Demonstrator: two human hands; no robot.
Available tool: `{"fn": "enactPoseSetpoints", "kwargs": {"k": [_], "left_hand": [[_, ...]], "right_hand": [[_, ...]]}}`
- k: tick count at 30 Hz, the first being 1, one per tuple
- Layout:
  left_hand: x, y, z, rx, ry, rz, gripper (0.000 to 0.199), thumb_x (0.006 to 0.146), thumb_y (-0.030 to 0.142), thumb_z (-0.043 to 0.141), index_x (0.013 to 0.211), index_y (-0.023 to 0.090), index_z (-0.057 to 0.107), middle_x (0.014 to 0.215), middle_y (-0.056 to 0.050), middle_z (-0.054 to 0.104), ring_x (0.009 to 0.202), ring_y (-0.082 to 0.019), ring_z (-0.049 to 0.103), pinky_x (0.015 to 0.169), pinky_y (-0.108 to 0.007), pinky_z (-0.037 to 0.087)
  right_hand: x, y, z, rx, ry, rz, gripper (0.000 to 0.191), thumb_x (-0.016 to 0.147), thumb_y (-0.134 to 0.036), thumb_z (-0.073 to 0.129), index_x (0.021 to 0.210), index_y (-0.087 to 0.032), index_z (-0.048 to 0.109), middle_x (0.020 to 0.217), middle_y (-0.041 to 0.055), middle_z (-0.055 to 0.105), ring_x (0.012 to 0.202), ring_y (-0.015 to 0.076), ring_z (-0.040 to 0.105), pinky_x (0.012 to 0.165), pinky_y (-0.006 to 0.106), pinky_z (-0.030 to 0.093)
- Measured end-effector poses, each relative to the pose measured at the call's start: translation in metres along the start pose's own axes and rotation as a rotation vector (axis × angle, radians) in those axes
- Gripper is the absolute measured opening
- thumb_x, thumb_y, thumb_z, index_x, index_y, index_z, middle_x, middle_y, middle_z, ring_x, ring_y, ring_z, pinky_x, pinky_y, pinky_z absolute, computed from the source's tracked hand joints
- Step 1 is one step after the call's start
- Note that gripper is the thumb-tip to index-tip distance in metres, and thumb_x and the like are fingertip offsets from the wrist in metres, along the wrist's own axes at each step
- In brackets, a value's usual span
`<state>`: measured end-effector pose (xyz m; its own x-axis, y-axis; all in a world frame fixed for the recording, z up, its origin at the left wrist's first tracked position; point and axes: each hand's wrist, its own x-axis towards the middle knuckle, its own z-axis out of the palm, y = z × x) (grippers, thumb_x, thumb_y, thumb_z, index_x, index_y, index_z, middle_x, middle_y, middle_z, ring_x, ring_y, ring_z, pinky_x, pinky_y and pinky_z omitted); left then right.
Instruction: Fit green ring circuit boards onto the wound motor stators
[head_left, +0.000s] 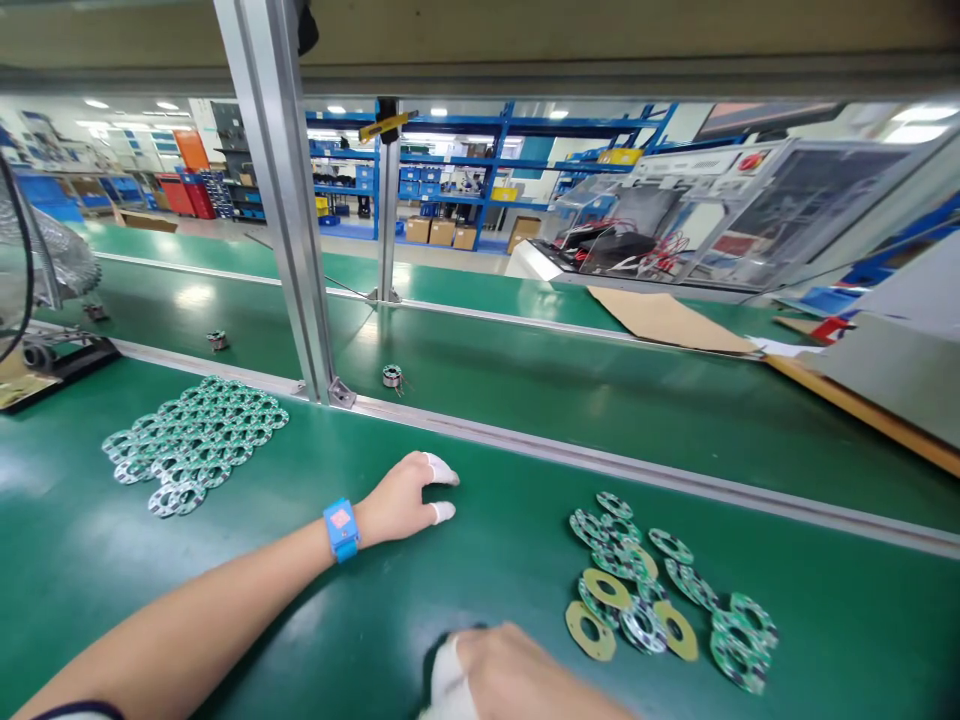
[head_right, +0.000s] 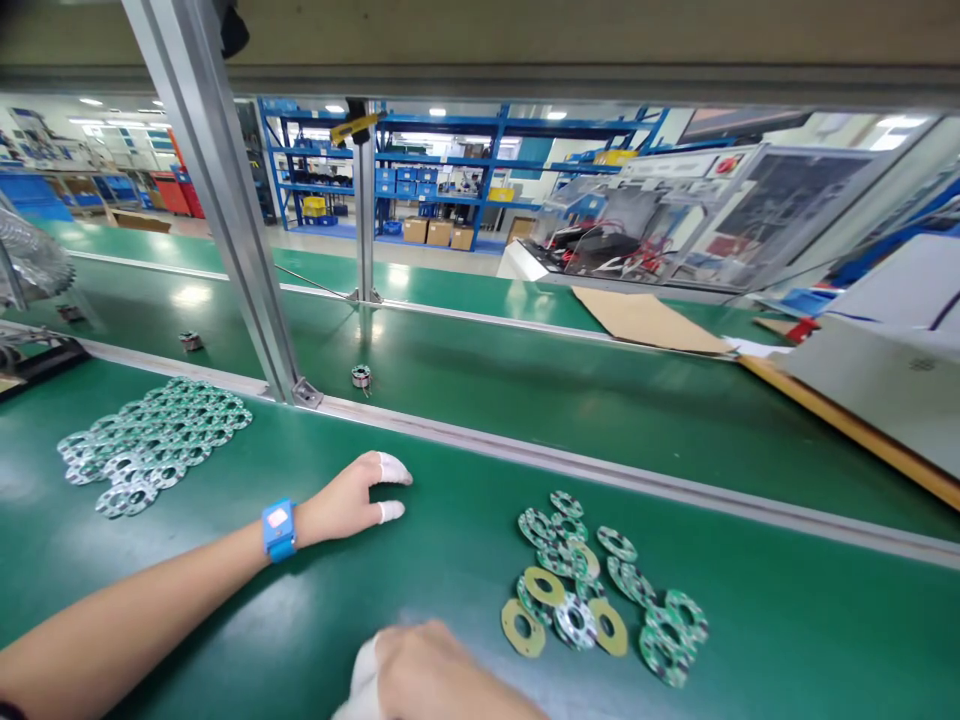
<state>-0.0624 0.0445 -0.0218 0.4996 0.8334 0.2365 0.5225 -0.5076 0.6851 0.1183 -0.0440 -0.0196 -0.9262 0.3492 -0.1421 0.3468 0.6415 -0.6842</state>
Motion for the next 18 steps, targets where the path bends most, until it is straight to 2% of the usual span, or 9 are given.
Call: {"fn": "enactPoseSetpoints", "kwargs": {"k": [1,3,5,7,9,11,13,15,18], "left_hand": [[0.001,0.000,-0.002,-0.007,-0.021,0.004,0.035,0.069,0.016,0.066,0.103,0.015,0.065,0.107,-0.009,0.064,0.103,-0.021,0.055,0.096,-0.035,0.041],[0.003,0.002,-0.006,-0.046,-0.091,0.008,0.038,0.067,0.009,0.063,0.104,0.016,0.065,0.107,-0.008,0.064,0.102,-0.020,0.056,0.095,-0.033,0.041],[0.003,0.005,-0.012,-0.088,-0.197,0.027,0.045,0.064,0.006,0.061,0.107,0.018,0.063,0.109,-0.006,0.064,0.102,-0.019,0.055,0.095,-0.033,0.041],[0.002,0.009,-0.017,-0.111,-0.315,0.066,0.054,0.063,0.006,0.062,0.115,0.020,0.059,0.112,-0.005,0.063,0.106,-0.020,0.053,0.096,-0.034,0.040],[0.002,0.012,-0.022,-0.108,-0.411,0.092,0.068,0.062,0.009,0.064,0.127,0.022,0.049,0.117,-0.005,0.060,0.109,-0.022,0.050,0.097,-0.035,0.038],[0.001,0.014,-0.025,-0.098,-0.472,0.080,0.082,0.061,0.011,0.066,0.136,0.023,0.037,0.121,-0.005,0.058,0.110,-0.023,0.050,0.096,-0.036,0.038],[0.001,0.014,-0.024,-0.107,-0.489,0.056,0.090,0.059,0.013,0.069,0.139,0.023,0.029,0.122,-0.005,0.058,0.110,-0.024,0.050,0.095,-0.036,0.038],[0.000,0.016,-0.021,-0.171,-0.477,0.040,0.090,0.062,0.013,0.069,0.140,0.023,0.026,0.118,-0.004,0.060,0.105,-0.021,0.053,0.093,-0.033,0.039],[-0.002,0.019,-0.011,-0.177,-0.377,0.001,0.085,0.065,0.020,0.071,0.139,0.021,0.029,0.105,-0.004,0.063,0.092,-0.019,0.058,0.085,-0.031,0.043]], "right_hand": [[-0.005,-0.002,-0.015,-0.016,0.050,0.037,0.013,0.074,-0.023,0.061,0.086,-0.026,0.066,0.074,-0.0030,0.059,0.068,0.0118,0.052,0.059,0.020,0.035],[-0.013,-0.004,-0.040,-0.052,0.174,0.205,0.031,0.069,-0.021,0.064,0.099,-0.028,0.064,0.080,-0.0016,0.060,0.072,0.0136,0.053,0.062,0.021,0.036],[-0.016,-0.005,-0.054,-0.080,0.291,0.406,0.037,0.066,-0.021,0.066,0.102,-0.026,0.063,0.076,-0.0012,0.060,0.067,0.0144,0.052,0.058,0.021,0.035],[-0.015,-0.003,-0.055,-0.097,0.385,0.525,0.032,0.066,-0.022,0.066,0.098,-0.026,0.063,0.069,-0.0021,0.058,0.062,0.0145,0.051,0.054,0.021,0.033],[-0.011,0.000,-0.049,-0.100,0.462,0.543,0.024,0.070,-0.021,0.062,0.094,-0.026,0.064,0.065,-0.0026,0.057,0.059,0.0143,0.051,0.053,0.022,0.033],[-0.007,0.003,-0.043,-0.103,0.534,0.540,0.025,0.072,-0.020,0.059,0.096,-0.026,0.064,0.067,-0.0020,0.059,0.058,0.0141,0.051,0.053,0.022,0.034],[-0.006,0.006,-0.040,-0.143,0.604,0.580,0.026,0.073,-0.017,0.057,0.097,-0.024,0.063,0.070,-0.0006,0.060,0.059,0.0148,0.053,0.054,0.023,0.036],[-0.006,0.007,-0.039,-0.195,0.651,0.639,0.023,0.072,-0.015,0.058,0.094,-0.022,0.063,0.072,0.0008,0.061,0.063,0.0166,0.055,0.056,0.025,0.038],[-0.006,0.006,-0.038,-0.249,0.718,0.633,0.022,0.070,-0.018,0.064,0.092,-0.019,0.061,0.080,0.0033,0.062,0.072,0.0196,0.057,0.060,0.028,0.043]]}}
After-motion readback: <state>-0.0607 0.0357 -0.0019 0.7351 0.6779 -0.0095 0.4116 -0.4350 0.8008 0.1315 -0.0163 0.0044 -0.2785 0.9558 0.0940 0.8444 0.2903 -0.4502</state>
